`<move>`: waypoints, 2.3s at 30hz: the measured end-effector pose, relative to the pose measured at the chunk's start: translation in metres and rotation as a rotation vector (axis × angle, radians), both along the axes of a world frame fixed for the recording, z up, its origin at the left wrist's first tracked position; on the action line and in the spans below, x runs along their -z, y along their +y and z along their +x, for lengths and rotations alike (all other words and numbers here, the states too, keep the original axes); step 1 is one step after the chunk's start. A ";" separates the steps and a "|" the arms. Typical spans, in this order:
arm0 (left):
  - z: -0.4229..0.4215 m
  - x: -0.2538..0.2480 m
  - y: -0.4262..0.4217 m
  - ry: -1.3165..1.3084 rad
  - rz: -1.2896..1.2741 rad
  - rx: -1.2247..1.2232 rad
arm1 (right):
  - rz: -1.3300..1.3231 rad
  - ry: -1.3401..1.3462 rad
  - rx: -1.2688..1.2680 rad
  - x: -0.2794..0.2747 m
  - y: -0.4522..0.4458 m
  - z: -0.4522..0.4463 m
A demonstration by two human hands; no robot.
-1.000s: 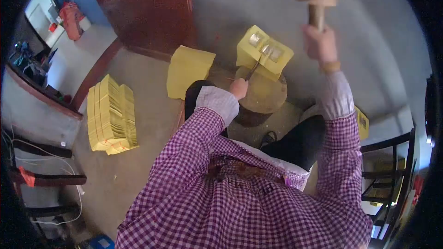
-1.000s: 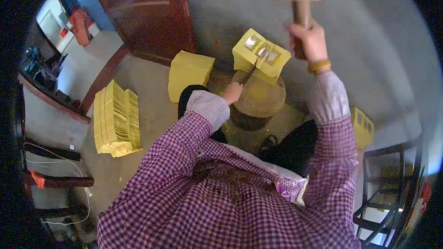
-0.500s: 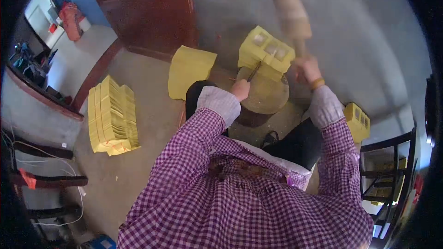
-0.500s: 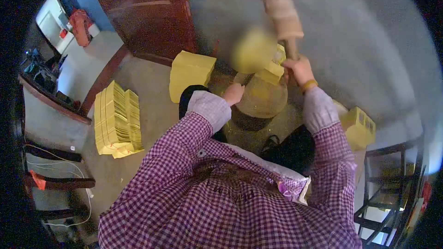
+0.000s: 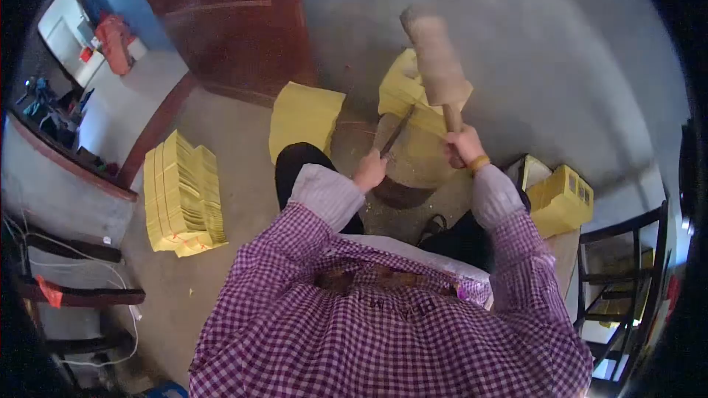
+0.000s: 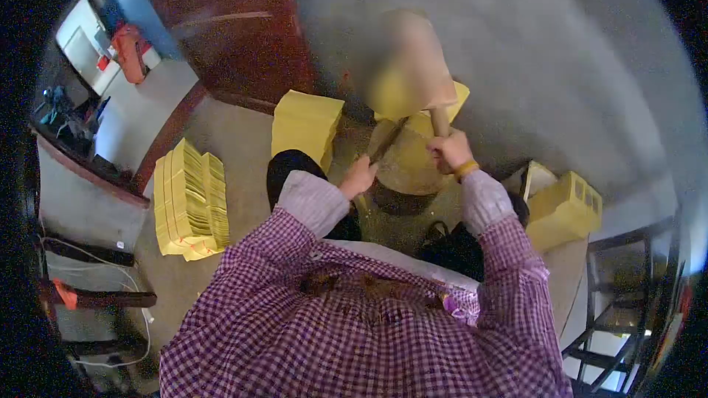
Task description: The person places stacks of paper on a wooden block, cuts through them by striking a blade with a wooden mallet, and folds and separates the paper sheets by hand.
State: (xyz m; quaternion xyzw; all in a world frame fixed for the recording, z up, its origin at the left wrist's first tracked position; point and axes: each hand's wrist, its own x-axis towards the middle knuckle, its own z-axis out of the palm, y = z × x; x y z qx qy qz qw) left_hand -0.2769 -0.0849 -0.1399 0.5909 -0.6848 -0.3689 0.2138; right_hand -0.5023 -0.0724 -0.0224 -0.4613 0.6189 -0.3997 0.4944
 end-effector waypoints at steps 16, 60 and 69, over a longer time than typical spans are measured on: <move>0.037 -0.003 0.035 0.831 0.705 -0.048 | 0.105 0.189 -0.111 0.019 0.088 0.063; -0.017 -0.035 -0.051 -0.012 -0.113 0.186 | 0.262 1.186 -0.633 -0.114 0.185 -0.035; -0.017 -0.028 -0.030 0.135 -0.037 0.022 | 0.229 1.369 -1.192 0.116 0.097 0.026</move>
